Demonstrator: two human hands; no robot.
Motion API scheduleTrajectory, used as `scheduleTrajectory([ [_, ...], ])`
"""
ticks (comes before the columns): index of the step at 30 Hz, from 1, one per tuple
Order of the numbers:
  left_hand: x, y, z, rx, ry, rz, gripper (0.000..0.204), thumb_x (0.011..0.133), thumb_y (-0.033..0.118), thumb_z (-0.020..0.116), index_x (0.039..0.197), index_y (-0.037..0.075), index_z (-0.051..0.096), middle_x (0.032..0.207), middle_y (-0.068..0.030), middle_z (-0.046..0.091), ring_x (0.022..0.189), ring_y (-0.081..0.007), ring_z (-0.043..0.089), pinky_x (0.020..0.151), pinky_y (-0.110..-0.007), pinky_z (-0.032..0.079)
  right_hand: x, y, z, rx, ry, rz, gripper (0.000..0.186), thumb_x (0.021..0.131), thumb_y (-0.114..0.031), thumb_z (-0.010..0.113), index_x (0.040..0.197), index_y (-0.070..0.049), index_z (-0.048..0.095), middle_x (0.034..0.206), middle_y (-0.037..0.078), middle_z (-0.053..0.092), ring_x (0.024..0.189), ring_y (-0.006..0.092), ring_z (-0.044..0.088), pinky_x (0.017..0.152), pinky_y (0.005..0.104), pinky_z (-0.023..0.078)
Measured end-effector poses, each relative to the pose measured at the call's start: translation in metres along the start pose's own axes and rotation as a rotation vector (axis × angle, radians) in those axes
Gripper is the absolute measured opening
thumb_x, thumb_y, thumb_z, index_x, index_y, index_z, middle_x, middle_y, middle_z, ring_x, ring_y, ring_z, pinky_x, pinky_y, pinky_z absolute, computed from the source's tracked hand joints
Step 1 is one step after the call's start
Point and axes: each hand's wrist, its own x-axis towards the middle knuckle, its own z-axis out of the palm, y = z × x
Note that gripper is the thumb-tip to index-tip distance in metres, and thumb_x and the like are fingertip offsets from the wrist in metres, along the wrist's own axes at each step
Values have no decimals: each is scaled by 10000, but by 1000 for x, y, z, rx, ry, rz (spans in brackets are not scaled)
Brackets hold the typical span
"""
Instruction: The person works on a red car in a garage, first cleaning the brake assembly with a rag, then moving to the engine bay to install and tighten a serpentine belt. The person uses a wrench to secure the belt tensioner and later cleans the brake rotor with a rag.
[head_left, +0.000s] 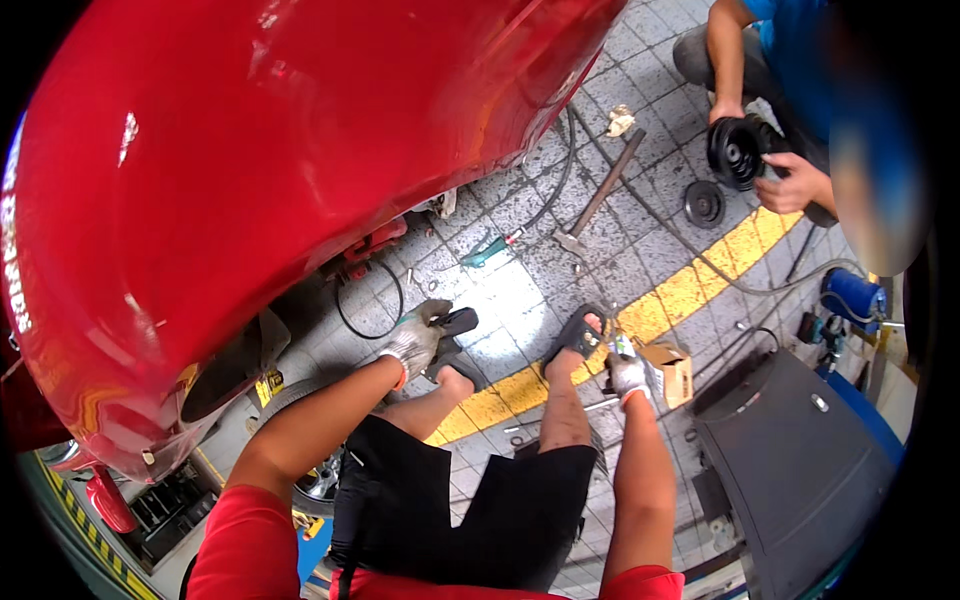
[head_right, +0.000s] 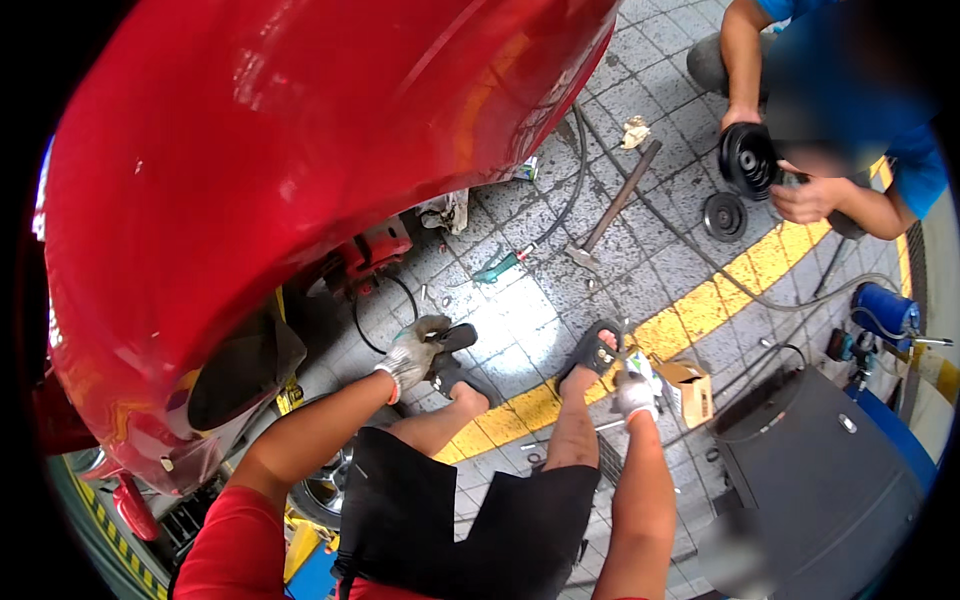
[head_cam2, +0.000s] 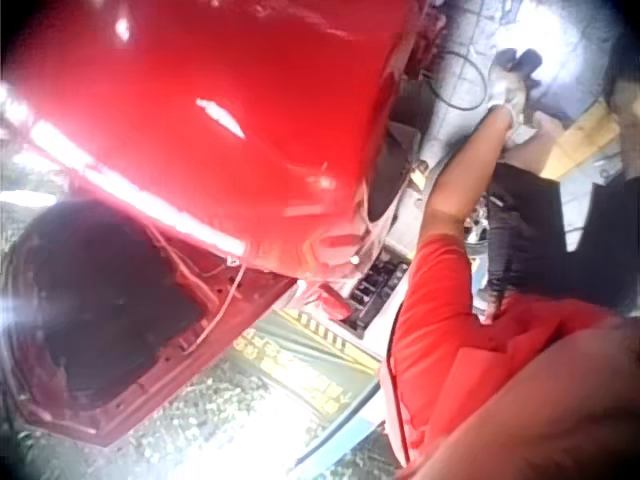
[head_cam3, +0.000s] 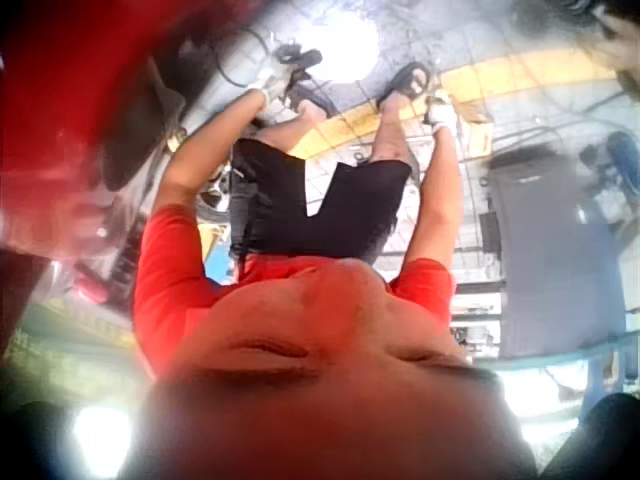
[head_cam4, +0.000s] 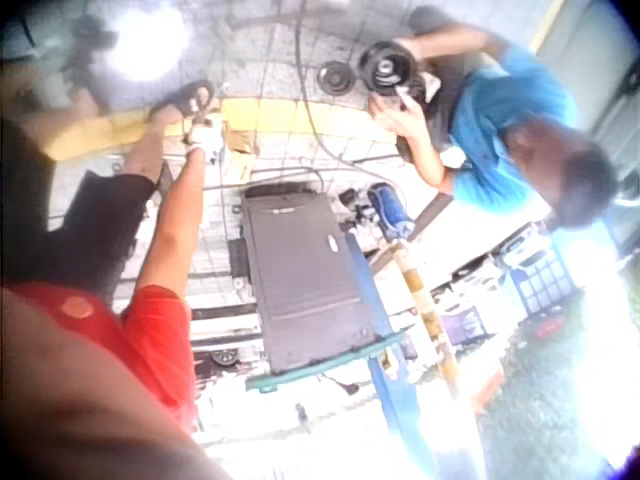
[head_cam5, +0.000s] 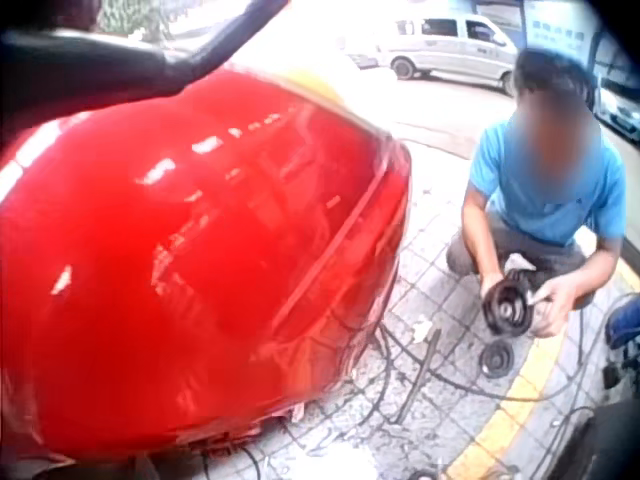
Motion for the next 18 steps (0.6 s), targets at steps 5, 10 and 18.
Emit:
scheduleTrajectory([
  [5, 71, 7, 22, -176, 23, 187, 530, 909, -169, 396, 1399, 12, 484, 1200, -162, 650, 1039, -235, 694, 781, -307, 613, 72, -47, -11, -57, 83, 26, 472, 983, -438, 555, 1024, 9, 702, 817, 183, 717, 671, 313, 709, 610, 430, 581],
  [10, 155, -2, 18, 259, 122, 696, 469, 884, -165, 400, 1283, -27, 604, 1274, -144, 638, 1116, -248, 670, 986, -330, 535, 135, -64, -24, -319, 217, -70, 518, 1005, -447, 478, 1235, -17, 652, 1204, 291, 667, 1154, 459, 621, 980, 499, 493],
  [18, 227, 10, 16, 342, 192, 974, 409, 920, -66, 467, 1282, 14, 639, 1310, -183, 633, 1202, -309, 620, 1047, -381, 483, 254, -41, -4, -501, 569, -216, 411, 1028, -373, 490, 1138, -2, 631, 1103, 287, 689, 1004, 479, 663, 865, 530, 533],
])
